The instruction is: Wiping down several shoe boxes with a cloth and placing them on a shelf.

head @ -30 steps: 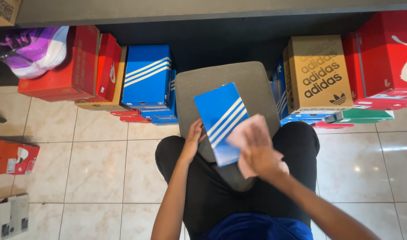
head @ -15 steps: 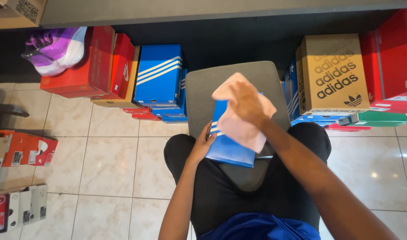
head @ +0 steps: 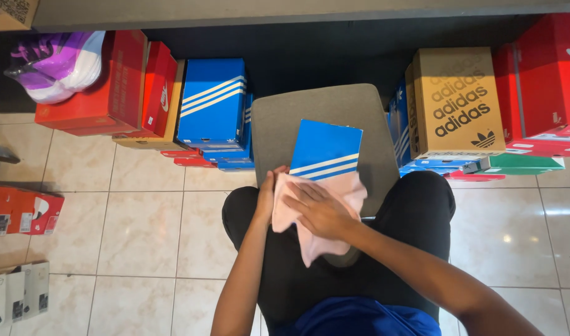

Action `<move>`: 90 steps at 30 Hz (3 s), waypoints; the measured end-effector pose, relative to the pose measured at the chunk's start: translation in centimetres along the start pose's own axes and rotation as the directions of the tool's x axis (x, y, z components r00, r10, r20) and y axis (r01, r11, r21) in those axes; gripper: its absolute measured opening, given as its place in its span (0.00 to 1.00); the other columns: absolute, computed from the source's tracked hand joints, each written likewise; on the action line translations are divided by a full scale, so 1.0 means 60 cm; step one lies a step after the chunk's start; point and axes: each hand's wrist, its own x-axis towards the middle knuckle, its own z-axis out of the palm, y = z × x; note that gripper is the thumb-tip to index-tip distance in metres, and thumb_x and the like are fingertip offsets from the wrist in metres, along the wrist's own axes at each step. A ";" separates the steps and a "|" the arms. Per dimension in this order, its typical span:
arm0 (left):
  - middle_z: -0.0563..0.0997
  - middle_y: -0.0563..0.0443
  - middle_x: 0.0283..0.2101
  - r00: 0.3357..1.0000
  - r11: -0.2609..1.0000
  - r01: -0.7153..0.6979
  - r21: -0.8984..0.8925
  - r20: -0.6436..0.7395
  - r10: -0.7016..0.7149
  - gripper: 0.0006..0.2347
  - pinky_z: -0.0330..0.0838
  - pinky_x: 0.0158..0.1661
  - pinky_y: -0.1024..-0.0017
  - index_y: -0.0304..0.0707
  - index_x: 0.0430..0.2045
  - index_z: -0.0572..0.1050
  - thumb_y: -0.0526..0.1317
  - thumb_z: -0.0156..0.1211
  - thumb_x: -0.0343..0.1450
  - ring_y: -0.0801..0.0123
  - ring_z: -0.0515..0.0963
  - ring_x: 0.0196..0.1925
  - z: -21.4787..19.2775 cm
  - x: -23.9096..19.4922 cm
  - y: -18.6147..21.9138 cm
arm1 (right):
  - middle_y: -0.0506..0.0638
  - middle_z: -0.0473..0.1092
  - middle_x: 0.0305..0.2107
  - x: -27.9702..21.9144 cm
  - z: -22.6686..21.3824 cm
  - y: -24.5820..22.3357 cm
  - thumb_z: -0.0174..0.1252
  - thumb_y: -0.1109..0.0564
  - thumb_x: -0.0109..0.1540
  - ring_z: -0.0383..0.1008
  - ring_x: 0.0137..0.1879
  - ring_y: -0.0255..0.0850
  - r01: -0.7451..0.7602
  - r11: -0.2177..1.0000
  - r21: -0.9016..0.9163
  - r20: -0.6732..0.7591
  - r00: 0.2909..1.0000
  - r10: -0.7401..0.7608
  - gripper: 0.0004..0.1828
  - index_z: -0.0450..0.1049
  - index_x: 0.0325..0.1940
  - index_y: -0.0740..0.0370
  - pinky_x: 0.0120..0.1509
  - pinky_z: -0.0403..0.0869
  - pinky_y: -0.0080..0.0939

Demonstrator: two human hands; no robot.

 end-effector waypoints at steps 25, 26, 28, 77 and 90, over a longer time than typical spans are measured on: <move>0.65 0.33 0.69 0.987 0.876 -0.078 0.477 -0.085 0.135 0.24 0.65 0.65 0.56 0.41 0.72 0.57 0.44 0.47 0.78 0.47 0.68 0.70 0.035 -0.033 -0.019 | 0.53 0.56 0.74 0.003 0.014 0.072 0.52 0.41 0.62 0.53 0.79 0.52 -0.114 0.991 -0.070 -0.084 0.991 0.108 0.37 0.59 0.76 0.39 0.79 0.52 0.55; 0.67 0.33 0.67 0.978 0.857 -0.066 0.511 -0.136 0.157 0.21 0.64 0.66 0.54 0.41 0.70 0.61 0.44 0.42 0.80 0.46 0.67 0.70 0.042 -0.049 -0.007 | 0.51 0.54 0.75 0.019 0.030 0.062 0.48 0.42 0.66 0.55 0.78 0.48 -0.042 0.999 0.030 -0.115 0.992 0.045 0.32 0.59 0.76 0.39 0.78 0.53 0.53; 0.62 0.30 0.67 0.948 0.917 -0.122 0.379 -0.229 0.220 0.22 0.62 0.67 0.51 0.37 0.70 0.59 0.39 0.44 0.78 0.40 0.65 0.70 0.057 -0.084 -0.043 | 0.53 0.61 0.68 0.077 0.044 0.094 0.53 0.42 0.62 0.60 0.74 0.50 -0.034 0.998 0.051 -0.143 0.989 0.041 0.32 0.63 0.72 0.39 0.77 0.56 0.53; 0.56 0.41 0.76 0.968 0.965 0.015 -0.262 -0.238 -0.080 0.38 0.53 0.71 0.53 0.43 0.75 0.50 0.70 0.26 0.74 0.54 0.57 0.76 0.091 -0.109 0.085 | 0.63 0.65 0.66 0.098 0.011 0.012 0.55 0.44 0.63 0.62 0.75 0.56 0.172 0.955 0.241 -0.159 0.978 -0.136 0.35 0.66 0.70 0.64 0.76 0.58 0.59; 0.65 0.28 0.64 0.867 0.592 -0.241 0.769 -0.103 0.487 0.35 0.61 0.66 0.48 0.31 0.71 0.56 0.38 0.66 0.68 0.35 0.66 0.68 0.041 -0.123 0.026 | 0.49 0.72 0.55 0.068 0.040 0.285 0.51 0.37 0.68 0.64 0.71 0.47 -0.371 0.925 -0.078 -0.163 0.920 0.356 0.19 0.76 0.52 0.48 0.76 0.57 0.58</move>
